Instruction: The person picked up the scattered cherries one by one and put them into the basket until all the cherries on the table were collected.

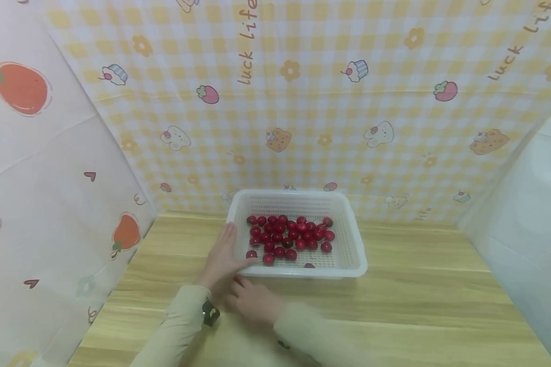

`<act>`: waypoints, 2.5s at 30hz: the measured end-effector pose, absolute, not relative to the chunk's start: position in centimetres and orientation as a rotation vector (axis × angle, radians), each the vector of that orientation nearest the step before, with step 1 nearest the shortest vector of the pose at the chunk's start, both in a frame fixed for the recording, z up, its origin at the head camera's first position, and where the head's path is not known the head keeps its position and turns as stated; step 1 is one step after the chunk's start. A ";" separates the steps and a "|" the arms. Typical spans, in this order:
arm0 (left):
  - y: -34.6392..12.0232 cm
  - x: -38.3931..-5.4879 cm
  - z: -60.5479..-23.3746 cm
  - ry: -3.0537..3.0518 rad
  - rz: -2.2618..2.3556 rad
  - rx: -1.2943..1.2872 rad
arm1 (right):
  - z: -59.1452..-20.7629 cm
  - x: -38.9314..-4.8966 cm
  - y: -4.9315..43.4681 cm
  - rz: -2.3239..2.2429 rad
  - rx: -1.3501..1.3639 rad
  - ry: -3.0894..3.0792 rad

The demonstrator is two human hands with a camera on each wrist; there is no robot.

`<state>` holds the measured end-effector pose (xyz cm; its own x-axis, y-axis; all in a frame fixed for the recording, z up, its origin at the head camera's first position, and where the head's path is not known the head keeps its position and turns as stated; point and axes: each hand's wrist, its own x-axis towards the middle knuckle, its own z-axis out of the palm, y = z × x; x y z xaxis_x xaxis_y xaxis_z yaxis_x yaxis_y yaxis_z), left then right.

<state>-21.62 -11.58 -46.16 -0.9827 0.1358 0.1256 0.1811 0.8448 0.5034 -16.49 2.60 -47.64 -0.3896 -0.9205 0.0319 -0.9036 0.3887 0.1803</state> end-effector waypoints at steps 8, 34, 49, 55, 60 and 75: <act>-11.8 -21.7 -46.3 -2.910 -0.822 -0.266 | -49.2 -17.3 1.1 -0.326 1.544 -2.448; -11.8 -21.9 -46.6 -2.924 -0.842 -0.248 | -46.1 -15.5 9.1 0.227 1.866 -2.705; -11.7 -21.9 -46.3 -2.930 -0.837 -0.257 | -36.7 -24.3 15.2 0.510 1.617 -2.893; -11.8 -21.9 -46.3 -2.924 -0.847 -0.254 | -37.7 -29.2 16.3 0.404 1.363 -3.164; -11.7 -21.9 -46.2 -2.922 -0.849 -0.260 | -38.8 -31.6 16.5 0.313 1.240 -3.350; -11.8 -21.9 -46.1 -2.931 -0.819 -0.268 | -40.6 -32.4 16.7 0.219 1.055 -3.510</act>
